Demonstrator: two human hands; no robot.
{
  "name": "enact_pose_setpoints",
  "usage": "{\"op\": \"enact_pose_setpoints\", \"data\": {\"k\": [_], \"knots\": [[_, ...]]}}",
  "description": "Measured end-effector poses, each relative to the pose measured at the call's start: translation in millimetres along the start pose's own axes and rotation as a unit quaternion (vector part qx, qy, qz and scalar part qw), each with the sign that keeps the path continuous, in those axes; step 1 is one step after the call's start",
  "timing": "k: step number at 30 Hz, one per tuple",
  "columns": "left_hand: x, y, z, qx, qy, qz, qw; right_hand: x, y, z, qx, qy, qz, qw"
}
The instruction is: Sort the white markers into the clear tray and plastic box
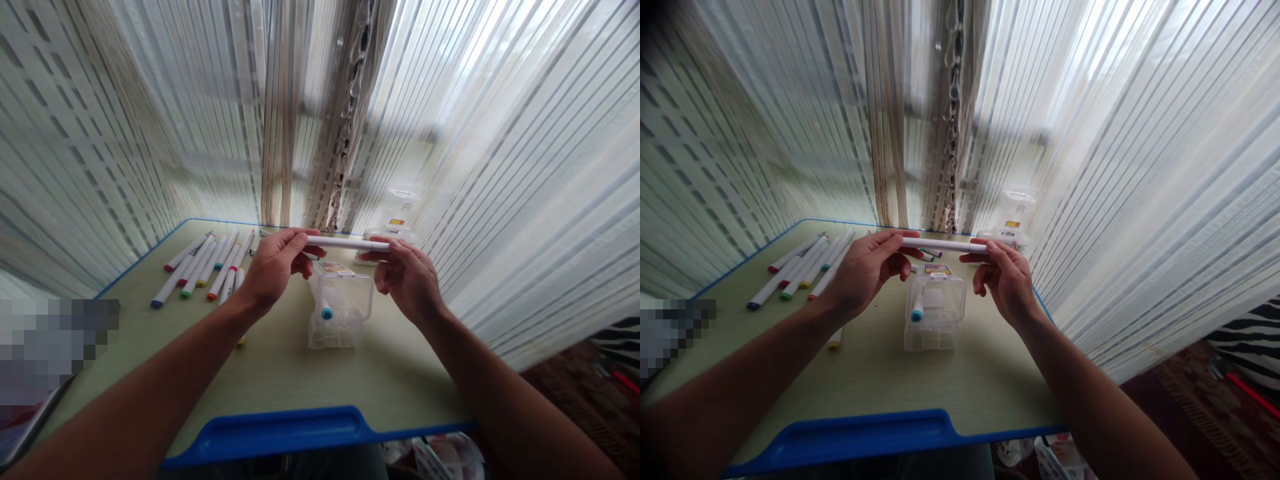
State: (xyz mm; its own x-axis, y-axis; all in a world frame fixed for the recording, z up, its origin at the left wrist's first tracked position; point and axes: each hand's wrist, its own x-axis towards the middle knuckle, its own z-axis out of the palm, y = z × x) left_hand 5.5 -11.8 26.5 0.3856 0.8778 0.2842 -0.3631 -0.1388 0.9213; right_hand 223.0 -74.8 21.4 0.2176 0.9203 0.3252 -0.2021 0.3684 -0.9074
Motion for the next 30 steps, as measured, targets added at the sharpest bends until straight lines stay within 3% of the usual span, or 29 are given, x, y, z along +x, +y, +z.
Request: {"op": "enact_pose_setpoints", "data": {"k": [13,24,30], "knots": [[-3.3,2.0,-0.6,0.118,-0.020,0.028,0.992,-0.4,6.3,-1.0,-0.047,-0.007,-0.032,0.998],[-3.2,0.7,0.7,0.098,-0.016,0.037,0.994,-0.4,4.5,0.3,-0.028,0.001,-0.017,0.999],[-2.2,1.3,0.8,0.059,-0.003,0.008,0.998,0.8,3.3,-0.6,-0.015,0.012,-0.003,1.000]]}}
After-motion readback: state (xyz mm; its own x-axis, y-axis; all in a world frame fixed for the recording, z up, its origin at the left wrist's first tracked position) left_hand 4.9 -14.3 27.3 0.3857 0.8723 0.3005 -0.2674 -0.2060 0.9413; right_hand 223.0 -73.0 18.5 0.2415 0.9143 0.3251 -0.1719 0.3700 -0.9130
